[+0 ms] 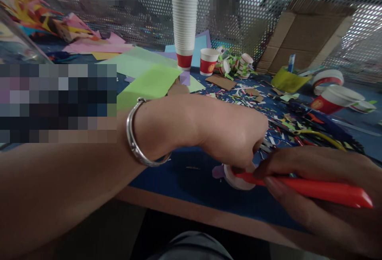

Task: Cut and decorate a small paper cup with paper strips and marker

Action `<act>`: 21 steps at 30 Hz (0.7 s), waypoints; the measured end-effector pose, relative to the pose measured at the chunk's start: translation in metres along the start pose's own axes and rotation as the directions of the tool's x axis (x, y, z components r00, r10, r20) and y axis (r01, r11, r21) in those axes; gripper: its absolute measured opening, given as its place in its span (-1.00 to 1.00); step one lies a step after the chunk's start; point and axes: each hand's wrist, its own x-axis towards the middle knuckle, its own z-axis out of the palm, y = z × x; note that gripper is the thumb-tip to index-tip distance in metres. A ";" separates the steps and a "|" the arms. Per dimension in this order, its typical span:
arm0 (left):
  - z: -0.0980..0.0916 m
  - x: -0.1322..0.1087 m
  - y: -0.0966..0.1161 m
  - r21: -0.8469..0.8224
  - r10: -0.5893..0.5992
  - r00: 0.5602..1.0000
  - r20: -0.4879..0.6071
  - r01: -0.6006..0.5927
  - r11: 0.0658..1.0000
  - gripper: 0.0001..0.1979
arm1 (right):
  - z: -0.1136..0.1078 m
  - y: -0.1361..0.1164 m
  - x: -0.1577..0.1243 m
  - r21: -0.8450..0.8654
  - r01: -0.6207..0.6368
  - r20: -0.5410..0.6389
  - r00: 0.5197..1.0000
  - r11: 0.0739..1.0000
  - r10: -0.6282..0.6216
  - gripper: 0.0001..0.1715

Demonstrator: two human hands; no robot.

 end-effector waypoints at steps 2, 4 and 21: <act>0.000 0.001 0.000 -0.001 -0.026 1.000 0.005 0.026 1.000 -0.83 | -0.001 0.000 0.000 0.002 -0.010 0.005 1.000 1.000 0.010 -0.80; -0.001 0.002 -0.001 0.009 -0.033 0.999 0.010 0.033 0.999 -0.84 | -0.003 0.000 -0.001 -0.002 -0.008 0.009 1.000 1.000 0.008 -0.80; 0.000 -0.004 -0.001 -0.046 -0.026 0.999 0.027 0.027 0.999 -0.74 | -0.008 0.005 -0.003 -0.124 0.002 -0.050 0.999 0.992 -0.008 -0.81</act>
